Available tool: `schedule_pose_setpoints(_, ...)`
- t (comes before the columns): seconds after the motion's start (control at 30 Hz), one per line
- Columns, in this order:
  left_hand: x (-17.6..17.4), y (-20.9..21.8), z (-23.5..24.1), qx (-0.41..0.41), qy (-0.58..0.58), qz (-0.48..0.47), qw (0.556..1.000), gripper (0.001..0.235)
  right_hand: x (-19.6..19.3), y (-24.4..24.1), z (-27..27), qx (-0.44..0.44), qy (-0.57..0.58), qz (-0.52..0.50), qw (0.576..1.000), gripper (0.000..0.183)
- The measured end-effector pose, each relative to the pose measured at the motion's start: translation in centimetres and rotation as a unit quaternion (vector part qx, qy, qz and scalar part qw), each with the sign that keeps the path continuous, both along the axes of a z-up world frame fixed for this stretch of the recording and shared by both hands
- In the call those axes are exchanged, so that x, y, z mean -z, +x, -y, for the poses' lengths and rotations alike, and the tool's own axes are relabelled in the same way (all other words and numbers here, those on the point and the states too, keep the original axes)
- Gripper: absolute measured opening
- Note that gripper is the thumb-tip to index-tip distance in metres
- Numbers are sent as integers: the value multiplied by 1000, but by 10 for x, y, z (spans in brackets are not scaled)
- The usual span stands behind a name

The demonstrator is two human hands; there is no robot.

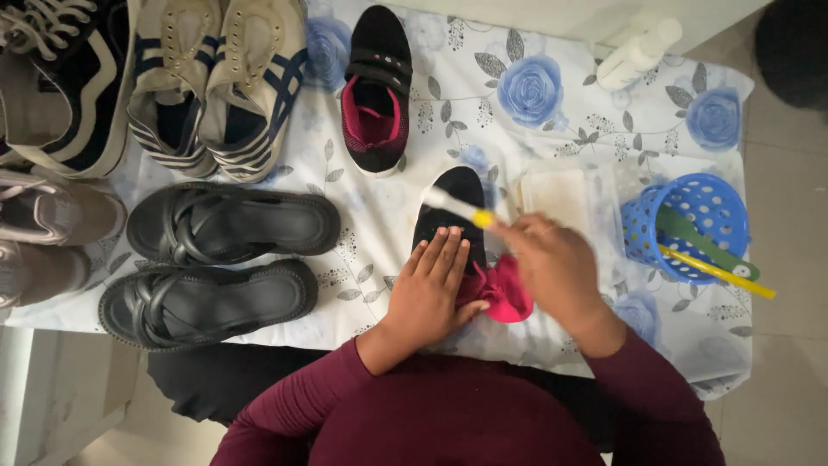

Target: The person cleans a black sneaker with pink accents using a pink cloth and a toothbrush. They wipe the shoe's exterior and interior, then dip the toothbrush into a container of liquid to scrub the upper fabric and sole edges.

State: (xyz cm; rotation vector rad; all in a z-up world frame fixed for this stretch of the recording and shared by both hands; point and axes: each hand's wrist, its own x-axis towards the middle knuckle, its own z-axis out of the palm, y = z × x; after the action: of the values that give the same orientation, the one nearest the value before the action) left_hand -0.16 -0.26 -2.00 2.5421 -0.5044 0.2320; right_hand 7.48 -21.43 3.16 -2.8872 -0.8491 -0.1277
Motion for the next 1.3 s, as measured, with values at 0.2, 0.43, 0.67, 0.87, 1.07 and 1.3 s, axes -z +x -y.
schedule_pose_setpoints(0.2, 0, 0, -1, 3, 7, 2, 1000, 96, -11, 16, -2, 44, -54, 153, 986, 36)
schedule_pose_setpoints(0.43, 0, -1, 0, -3, 1, 20, 1000, 94, -4, 10, 6, 11, -49, 63, 997, 41)
schedule_pose_setpoints(0.67, 5, 1, 0, -9, -28, 27, 999, 92, -41, -5, 8, 37, 10, 68, 997, 36)
schedule_pose_setpoints(0.87, 2, 2, 0, -14, -29, 33, 999, 89, -22, -5, 26, 60, -26, 132, 989, 29)
schedule_pose_setpoints(1.07, 5, -2, -1, -12, -34, 38, 999, 87, -20, 0, 45, 103, -46, 53, 992, 40)
schedule_pose_setpoints(1.3, 5, 2, -2, -15, -31, 53, 998, 86, -23, -1, 48, 94, -92, 179, 975, 31)
